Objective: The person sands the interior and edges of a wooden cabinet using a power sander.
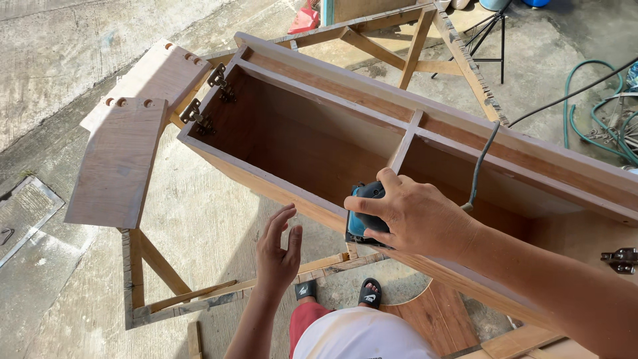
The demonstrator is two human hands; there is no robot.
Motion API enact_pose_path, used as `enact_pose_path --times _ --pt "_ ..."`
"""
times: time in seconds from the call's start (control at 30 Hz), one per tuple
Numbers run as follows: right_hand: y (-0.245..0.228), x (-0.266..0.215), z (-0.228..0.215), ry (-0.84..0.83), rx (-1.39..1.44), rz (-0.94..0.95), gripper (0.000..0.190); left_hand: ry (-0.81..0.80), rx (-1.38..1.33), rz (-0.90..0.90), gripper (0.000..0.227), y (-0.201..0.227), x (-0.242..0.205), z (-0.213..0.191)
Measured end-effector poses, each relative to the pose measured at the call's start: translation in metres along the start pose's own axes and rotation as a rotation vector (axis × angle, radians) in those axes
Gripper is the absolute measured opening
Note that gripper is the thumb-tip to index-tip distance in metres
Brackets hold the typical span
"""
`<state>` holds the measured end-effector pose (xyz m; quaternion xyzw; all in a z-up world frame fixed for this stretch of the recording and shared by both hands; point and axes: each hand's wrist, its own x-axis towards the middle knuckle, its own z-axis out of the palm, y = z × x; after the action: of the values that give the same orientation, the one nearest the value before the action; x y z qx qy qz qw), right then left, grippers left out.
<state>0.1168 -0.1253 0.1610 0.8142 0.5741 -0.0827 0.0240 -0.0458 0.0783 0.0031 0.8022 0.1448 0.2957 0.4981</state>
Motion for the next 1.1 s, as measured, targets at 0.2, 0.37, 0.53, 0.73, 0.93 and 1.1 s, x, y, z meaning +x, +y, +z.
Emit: enact_pose_path --times 0.2,0.37,0.53,0.73,0.93,1.1 --pt "0.032 0.008 0.005 0.045 -0.091 0.109 0.058 0.001 -0.015 -0.021 0.030 0.007 -0.007 0.002" --pt "0.016 0.003 0.006 0.019 -0.048 0.083 0.059 0.002 0.001 -0.039 0.030 0.003 -0.019 0.004" --pt "0.008 0.001 0.002 -0.019 0.002 0.001 0.056 0.005 0.013 -0.057 0.031 0.003 -0.024 0.006" --pt "0.014 0.007 -0.006 0.029 -0.059 0.019 0.055 0.033 -0.007 -0.075 0.031 0.007 -0.025 0.000" --pt "0.009 0.004 -0.006 -0.019 -0.014 -0.060 0.057 0.049 0.020 -0.085 0.030 0.002 -0.025 -0.003" --pt "0.006 0.004 -0.008 -0.002 -0.020 -0.053 0.059 0.073 0.033 -0.089 0.030 -0.004 -0.026 -0.006"
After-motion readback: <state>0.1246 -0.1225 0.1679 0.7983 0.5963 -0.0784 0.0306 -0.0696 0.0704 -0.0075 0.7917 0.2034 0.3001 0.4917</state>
